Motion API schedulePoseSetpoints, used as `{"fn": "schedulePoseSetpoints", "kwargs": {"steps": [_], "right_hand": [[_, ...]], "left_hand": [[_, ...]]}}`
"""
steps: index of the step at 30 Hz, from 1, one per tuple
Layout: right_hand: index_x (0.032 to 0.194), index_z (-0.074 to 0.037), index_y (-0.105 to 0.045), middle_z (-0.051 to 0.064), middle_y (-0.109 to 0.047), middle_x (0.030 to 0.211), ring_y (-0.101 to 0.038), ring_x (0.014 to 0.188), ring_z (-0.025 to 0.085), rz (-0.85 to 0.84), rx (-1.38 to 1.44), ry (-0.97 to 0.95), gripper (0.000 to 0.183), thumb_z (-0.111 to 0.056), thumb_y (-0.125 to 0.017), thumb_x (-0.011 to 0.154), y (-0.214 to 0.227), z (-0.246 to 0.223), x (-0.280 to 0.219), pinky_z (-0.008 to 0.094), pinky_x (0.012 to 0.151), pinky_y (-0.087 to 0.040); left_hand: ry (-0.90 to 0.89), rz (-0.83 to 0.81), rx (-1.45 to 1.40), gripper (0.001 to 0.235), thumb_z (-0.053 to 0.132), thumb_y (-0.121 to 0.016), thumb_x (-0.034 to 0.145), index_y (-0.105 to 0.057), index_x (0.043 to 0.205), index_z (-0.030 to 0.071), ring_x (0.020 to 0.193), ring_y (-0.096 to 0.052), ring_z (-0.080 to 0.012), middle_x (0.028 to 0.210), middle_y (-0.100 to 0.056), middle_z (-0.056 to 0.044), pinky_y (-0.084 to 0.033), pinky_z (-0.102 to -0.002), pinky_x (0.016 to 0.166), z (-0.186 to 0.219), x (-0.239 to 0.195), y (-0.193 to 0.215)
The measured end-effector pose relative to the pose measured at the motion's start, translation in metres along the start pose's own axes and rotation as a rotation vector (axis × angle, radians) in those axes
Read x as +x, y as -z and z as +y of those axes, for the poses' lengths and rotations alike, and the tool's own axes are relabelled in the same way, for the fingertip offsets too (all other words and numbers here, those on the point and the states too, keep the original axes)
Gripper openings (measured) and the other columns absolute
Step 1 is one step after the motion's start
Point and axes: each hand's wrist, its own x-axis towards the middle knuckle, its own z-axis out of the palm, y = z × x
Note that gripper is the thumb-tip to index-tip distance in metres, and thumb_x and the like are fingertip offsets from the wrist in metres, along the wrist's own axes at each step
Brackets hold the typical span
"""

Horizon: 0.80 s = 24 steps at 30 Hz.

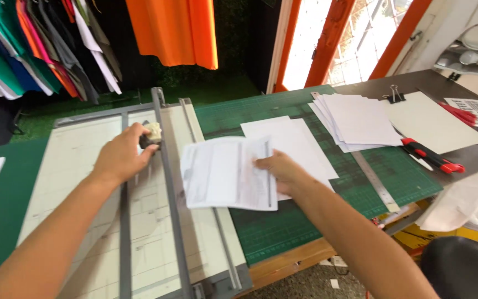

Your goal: Trimming and sorting printed documents using a manual paper cutter

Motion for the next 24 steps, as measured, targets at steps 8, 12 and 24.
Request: {"fn": "schedulePoseSetpoints", "kwargs": {"steps": [8, 12, 24], "right_hand": [[0.145, 0.003, -0.049, 0.021, -0.062, 0.139, -0.060, 0.129, 0.038, 0.253, 0.012, 0.131, 0.058, 0.003, -0.062, 0.088, 0.140, -0.122, -0.065, 0.057, 0.113, -0.044], [0.117, 0.002, -0.064, 0.016, -0.073, 0.120, -0.074, 0.109, 0.033, 0.522, -0.133, 0.538, 0.029, -0.004, -0.069, 0.089, 0.269, -0.168, -0.032, 0.050, 0.100, -0.062], [0.136, -0.029, -0.067, -0.007, -0.062, 0.146, -0.061, 0.129, 0.027, 0.266, -1.714, 0.573, 0.048, -0.049, -0.052, 0.095, 0.318, -0.139, 0.038, 0.046, 0.106, -0.049]], "left_hand": [[0.036, 0.149, 0.113, 0.047, 0.035, -0.068, 0.089, -0.060, 0.132, 0.018, 0.123, -0.064, -0.0342, 0.150, -0.058, -0.006, -0.056, -0.056, 0.086, 0.023, -0.003, -0.004], [-0.098, 0.309, 0.146, 0.046, 0.028, -0.069, 0.089, -0.062, 0.130, 0.010, 0.097, -0.070, -0.0349, 0.159, -0.054, -0.007, -0.056, -0.054, 0.067, 0.075, -0.005, 0.015], [-0.436, -0.404, 0.404, 0.061, 0.041, -0.072, 0.093, -0.049, 0.144, 0.018, 0.142, -0.045, -0.0322, 0.150, -0.050, -0.009, -0.037, -0.057, 0.113, 0.239, -0.004, -0.065]]}}
